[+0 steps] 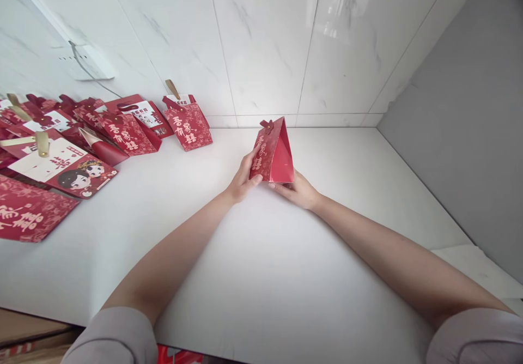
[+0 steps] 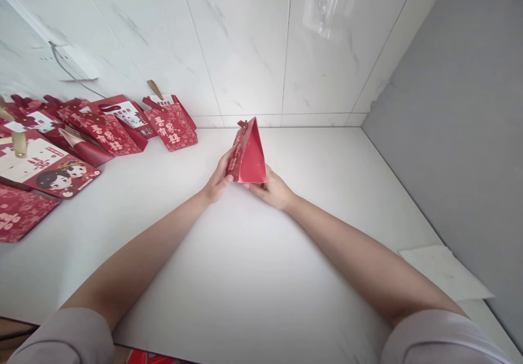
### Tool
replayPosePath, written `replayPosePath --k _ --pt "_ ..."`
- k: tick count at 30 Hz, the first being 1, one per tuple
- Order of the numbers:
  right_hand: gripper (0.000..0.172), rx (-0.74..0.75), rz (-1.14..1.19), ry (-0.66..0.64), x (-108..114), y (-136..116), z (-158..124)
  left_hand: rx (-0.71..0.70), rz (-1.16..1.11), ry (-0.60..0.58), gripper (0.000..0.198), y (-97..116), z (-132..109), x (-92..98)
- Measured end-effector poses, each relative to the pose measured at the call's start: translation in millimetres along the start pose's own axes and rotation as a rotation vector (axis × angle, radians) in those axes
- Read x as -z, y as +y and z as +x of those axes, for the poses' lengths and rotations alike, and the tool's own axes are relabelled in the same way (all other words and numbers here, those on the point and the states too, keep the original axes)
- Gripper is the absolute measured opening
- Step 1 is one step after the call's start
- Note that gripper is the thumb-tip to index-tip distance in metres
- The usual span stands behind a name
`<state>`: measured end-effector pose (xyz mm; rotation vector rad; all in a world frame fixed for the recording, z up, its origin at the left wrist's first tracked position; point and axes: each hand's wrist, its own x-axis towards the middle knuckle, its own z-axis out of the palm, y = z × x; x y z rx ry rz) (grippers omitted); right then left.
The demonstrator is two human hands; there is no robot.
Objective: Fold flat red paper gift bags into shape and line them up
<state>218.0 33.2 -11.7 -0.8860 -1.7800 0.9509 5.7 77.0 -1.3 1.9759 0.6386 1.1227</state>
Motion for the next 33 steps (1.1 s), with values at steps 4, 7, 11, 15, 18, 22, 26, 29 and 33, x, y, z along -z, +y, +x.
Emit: replayPosePath --k 4,7,11,15,18,22,26,29,33 --pt "0.058 -0.013 0.147 -0.082 5 -3 1 0.027 -0.042 -0.041 0.098 -4 1 2.0" --pt "0.063 -0.052 0.227 -0.082 9 2 0 0.049 -0.033 -0.043 0.103 -4 2 2.5" --pt "0.064 -0.158 0.308 -0.025 10 12 2 0.046 0.055 -0.014 0.11 -3 1 2.3" --pt "0.055 -0.305 0.541 0.06 10 15 11 0.104 0.134 0.117 0.118 -9 0 4.4" --pt "0.036 -0.395 0.692 0.194 11 14 17 0.074 0.246 0.21 0.111 -13 0 6.4" --pt "0.024 -0.442 0.744 0.271 13 13 21 -0.057 0.365 0.199 0.106 -10 -1 5.5" --pt "0.023 -0.447 0.789 0.29 14 14 20 -0.174 0.455 0.12 0.106 -3 -2 2.4" --pt "0.025 -0.441 0.834 0.294 15 15 20 -0.22 0.555 0.055 0.105 0 -2 0.5" --pt "0.023 -0.477 0.856 0.298 16 14 19 -0.168 0.591 -0.019 0.105 0 -2 1.0"
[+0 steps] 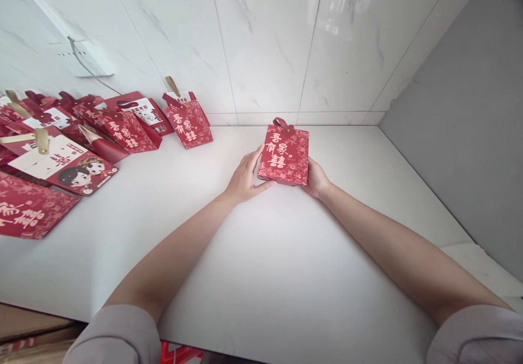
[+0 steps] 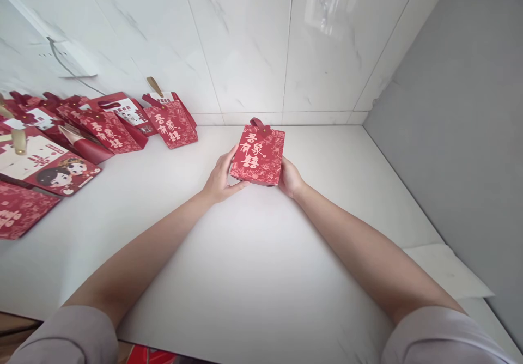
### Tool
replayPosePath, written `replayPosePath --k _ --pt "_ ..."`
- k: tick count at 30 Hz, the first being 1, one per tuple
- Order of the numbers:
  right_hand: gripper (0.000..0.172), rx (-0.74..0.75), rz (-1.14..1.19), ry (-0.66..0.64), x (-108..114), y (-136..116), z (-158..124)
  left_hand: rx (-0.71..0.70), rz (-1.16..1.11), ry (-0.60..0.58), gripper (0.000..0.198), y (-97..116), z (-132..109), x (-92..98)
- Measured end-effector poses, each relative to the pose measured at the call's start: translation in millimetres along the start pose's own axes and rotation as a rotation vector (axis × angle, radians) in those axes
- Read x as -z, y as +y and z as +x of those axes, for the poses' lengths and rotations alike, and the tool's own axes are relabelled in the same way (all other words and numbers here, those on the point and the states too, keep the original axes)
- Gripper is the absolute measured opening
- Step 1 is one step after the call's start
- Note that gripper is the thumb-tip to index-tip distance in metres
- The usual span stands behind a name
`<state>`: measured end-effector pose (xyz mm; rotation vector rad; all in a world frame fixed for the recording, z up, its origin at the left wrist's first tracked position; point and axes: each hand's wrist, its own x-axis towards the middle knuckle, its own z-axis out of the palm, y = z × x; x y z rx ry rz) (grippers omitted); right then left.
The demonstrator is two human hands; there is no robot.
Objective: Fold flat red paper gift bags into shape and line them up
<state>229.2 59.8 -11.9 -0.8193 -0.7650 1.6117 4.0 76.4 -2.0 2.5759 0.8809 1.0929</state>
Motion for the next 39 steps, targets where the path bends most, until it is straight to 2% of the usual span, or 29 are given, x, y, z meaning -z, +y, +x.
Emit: replayPosePath --k 4,10,16,18,22,27,39 --pt "0.022 -0.01 -0.015 -0.005 -1 -1 -2 0.107 -0.034 -0.037 0.1 -5 -1 0.0" --pt "0.027 0.009 -0.027 -0.015 -4 -3 -5 0.158 -0.059 -0.07 0.1 -3 -2 0.7" --pt "0.068 0.084 -0.048 -0.143 -9 -9 -12 0.184 -0.068 -0.101 0.1 -1 -1 1.6" --pt "0.072 0.102 -0.081 -0.179 -8 -9 -14 0.18 -0.084 -0.092 0.1 -2 -2 1.0" --pt "0.057 0.137 -0.119 -0.206 -5 -5 -13 0.188 -0.09 -0.085 0.1 -5 -2 -0.5" --pt "0.045 0.108 -0.069 -0.22 -4 -4 -10 0.217 -0.074 -0.084 0.1 -5 -3 -0.9" --pt "0.041 0.034 -0.045 -0.166 -5 -6 -10 0.231 -0.092 -0.078 0.1 -4 -2 -0.1"
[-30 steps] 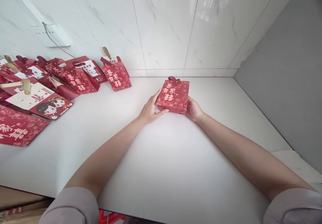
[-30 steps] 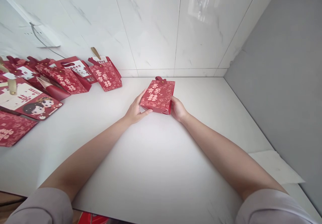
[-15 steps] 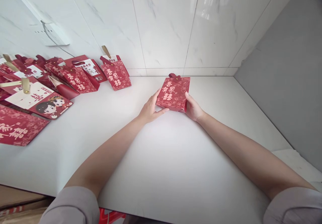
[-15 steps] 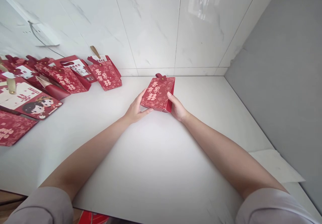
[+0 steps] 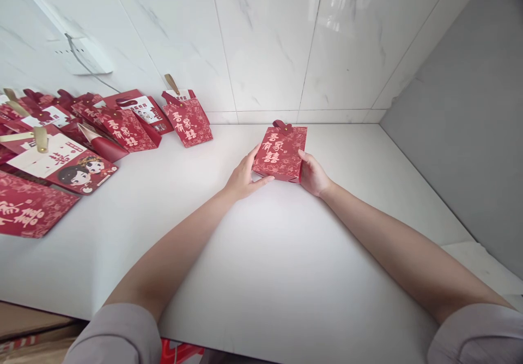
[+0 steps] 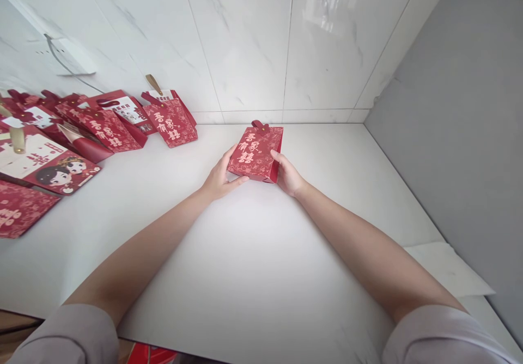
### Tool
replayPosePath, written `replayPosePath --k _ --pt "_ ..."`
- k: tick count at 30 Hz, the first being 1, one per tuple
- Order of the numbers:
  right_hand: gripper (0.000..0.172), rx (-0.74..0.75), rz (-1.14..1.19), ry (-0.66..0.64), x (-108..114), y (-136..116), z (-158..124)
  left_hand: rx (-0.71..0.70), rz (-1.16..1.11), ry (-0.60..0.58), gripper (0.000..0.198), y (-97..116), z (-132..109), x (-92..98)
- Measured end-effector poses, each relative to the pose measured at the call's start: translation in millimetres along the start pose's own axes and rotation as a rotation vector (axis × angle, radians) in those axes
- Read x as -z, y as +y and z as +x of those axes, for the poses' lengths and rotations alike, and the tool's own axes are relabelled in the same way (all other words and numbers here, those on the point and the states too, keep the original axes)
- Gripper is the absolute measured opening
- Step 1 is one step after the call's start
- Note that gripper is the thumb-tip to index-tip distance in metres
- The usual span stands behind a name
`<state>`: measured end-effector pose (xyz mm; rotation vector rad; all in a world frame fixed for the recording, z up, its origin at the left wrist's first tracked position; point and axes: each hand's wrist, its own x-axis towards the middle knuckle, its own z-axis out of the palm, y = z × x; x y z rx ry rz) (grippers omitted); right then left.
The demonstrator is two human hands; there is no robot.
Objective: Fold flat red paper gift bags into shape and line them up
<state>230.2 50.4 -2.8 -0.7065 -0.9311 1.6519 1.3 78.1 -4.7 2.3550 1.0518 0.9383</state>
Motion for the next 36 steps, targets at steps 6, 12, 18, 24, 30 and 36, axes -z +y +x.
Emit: replayPosePath --k 6,12,18,24,30,36 --pt "0.041 0.017 0.004 -0.008 -0.1 0.7 0.3 0.009 -0.002 -0.003 0.099 1.8 0.4 0.3" --pt "0.043 0.032 -0.012 -0.003 -0.3 0.8 0.5 0.026 -0.026 -0.018 0.1 -0.2 0.2 -0.6" --pt "0.042 0.038 -0.014 -0.012 -1.3 -1.0 -0.2 0.043 -0.025 -0.031 0.101 -0.7 0.5 0.0" --pt "0.043 0.015 -0.025 -0.009 -0.1 0.4 0.3 0.045 -0.037 -0.041 0.102 -1.2 0.9 -0.4" --pt "0.043 0.002 -0.022 -0.002 0.9 1.6 1.2 0.063 -0.031 -0.043 0.103 -1.7 0.5 -0.8" --pt "0.042 -0.012 -0.013 0.003 -0.8 0.0 -0.5 0.022 -0.049 -0.027 0.101 -3.8 1.2 -1.6"
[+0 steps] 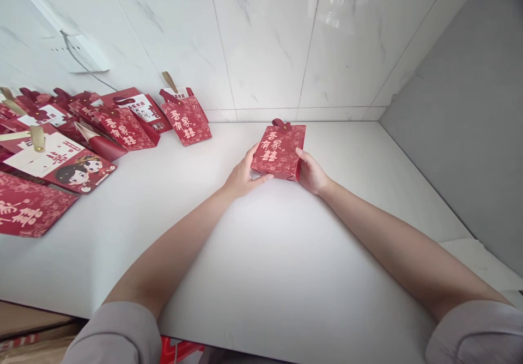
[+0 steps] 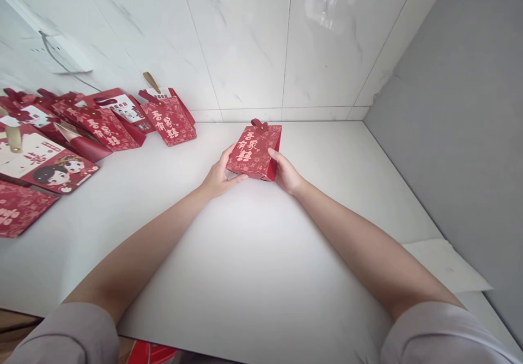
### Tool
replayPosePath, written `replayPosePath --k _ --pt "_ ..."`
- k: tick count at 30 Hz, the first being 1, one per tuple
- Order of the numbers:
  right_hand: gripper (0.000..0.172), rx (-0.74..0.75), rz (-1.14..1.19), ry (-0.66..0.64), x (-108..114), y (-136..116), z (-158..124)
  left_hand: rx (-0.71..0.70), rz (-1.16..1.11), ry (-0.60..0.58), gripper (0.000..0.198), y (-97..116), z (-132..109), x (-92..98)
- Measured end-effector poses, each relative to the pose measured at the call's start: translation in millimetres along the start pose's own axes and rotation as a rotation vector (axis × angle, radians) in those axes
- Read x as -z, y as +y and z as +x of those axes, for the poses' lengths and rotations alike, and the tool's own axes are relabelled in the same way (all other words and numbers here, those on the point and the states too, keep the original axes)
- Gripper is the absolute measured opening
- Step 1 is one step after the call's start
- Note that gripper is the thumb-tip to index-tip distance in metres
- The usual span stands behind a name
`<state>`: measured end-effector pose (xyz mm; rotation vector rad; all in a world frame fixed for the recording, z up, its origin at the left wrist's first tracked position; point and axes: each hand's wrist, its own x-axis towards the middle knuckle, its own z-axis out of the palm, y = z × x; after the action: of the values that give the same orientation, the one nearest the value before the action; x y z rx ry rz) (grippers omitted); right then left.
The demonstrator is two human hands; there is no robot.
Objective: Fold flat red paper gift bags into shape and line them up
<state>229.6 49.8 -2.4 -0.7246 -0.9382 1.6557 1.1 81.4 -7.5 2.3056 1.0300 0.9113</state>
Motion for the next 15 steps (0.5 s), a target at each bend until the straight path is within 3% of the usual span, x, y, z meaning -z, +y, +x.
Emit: replayPosePath --k 6,15 --pt "0.037 -0.02 -0.007 0.062 0.6 0.7 0.6 -0.122 0.037 0.085 0.1 -3.0 3.3 -1.8" --pt "0.039 -0.02 -0.01 0.052 7.5 5.4 3.0 -0.122 0.046 0.062 0.1 -2.3 2.8 -1.9"
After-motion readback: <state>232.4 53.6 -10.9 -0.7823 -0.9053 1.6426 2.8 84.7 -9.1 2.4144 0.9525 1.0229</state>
